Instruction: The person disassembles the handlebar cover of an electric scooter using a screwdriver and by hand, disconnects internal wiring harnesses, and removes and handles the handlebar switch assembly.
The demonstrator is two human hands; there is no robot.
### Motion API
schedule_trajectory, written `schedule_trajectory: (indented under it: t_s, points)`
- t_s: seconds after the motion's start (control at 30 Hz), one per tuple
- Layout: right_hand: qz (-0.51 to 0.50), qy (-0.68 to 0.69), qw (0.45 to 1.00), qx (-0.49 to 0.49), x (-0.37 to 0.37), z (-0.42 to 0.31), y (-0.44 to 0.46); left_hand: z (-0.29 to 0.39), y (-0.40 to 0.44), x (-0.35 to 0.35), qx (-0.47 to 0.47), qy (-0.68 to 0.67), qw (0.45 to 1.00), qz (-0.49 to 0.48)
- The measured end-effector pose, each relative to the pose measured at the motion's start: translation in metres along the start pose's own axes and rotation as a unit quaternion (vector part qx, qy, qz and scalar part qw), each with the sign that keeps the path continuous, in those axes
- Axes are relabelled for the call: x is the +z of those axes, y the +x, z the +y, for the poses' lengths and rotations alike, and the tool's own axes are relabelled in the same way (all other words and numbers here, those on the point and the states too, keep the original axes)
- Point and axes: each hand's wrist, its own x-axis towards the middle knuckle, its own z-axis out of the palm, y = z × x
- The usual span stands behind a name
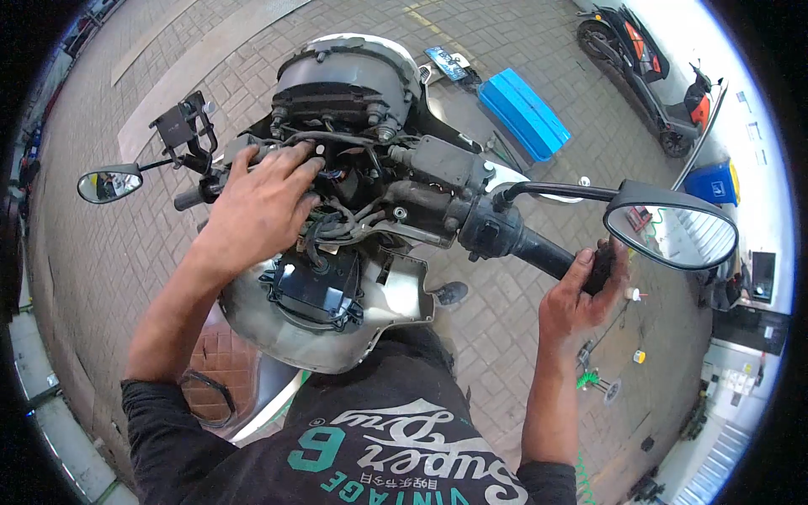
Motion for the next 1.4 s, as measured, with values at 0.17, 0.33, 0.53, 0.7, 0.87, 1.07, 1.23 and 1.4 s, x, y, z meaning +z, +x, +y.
schedule_trajectory:
  t_s: [0.17,0.33,0.53,0.7,0.87,1.07,1.23,1.4]
  points:
    - [-0.007,-0.016,1.000,0.015,-0.002,-0.003,0.002,0.025,0.022,0.000,0.062,0.009,0.997,-0.047]
    - [-0.008,-0.015,1.000,0.006,-0.005,0.002,0.002,0.024,0.043,0.019,0.073,-0.060,0.979,-0.181]
    - [0.008,-0.033,0.999,0.030,0.002,-0.014,0.013,0.024,0.048,0.020,0.071,-0.083,0.977,-0.182]
    - [0.000,-0.016,1.000,-0.008,0.001,-0.007,0.012,0.024,0.033,0.036,0.082,-0.074,0.985,-0.132]
    - [-0.008,-0.023,1.000,-0.006,-0.002,-0.008,0.011,0.021,0.041,0.026,0.057,-0.110,0.978,-0.169]
    - [-0.022,-0.019,1.000,-0.001,-0.007,0.001,0.009,0.009,0.033,0.059,0.102,-0.071,0.991,0.047]
    - [-0.019,-0.029,0.999,-0.016,-0.005,-0.004,0.002,-0.026,0.031,0.016,0.047,-0.358,0.931,-0.054]
    - [-0.017,-0.025,1.000,-0.007,-0.004,-0.005,0.006,-0.015,0.033,-0.018,-0.022,-0.401,0.916,-0.009]
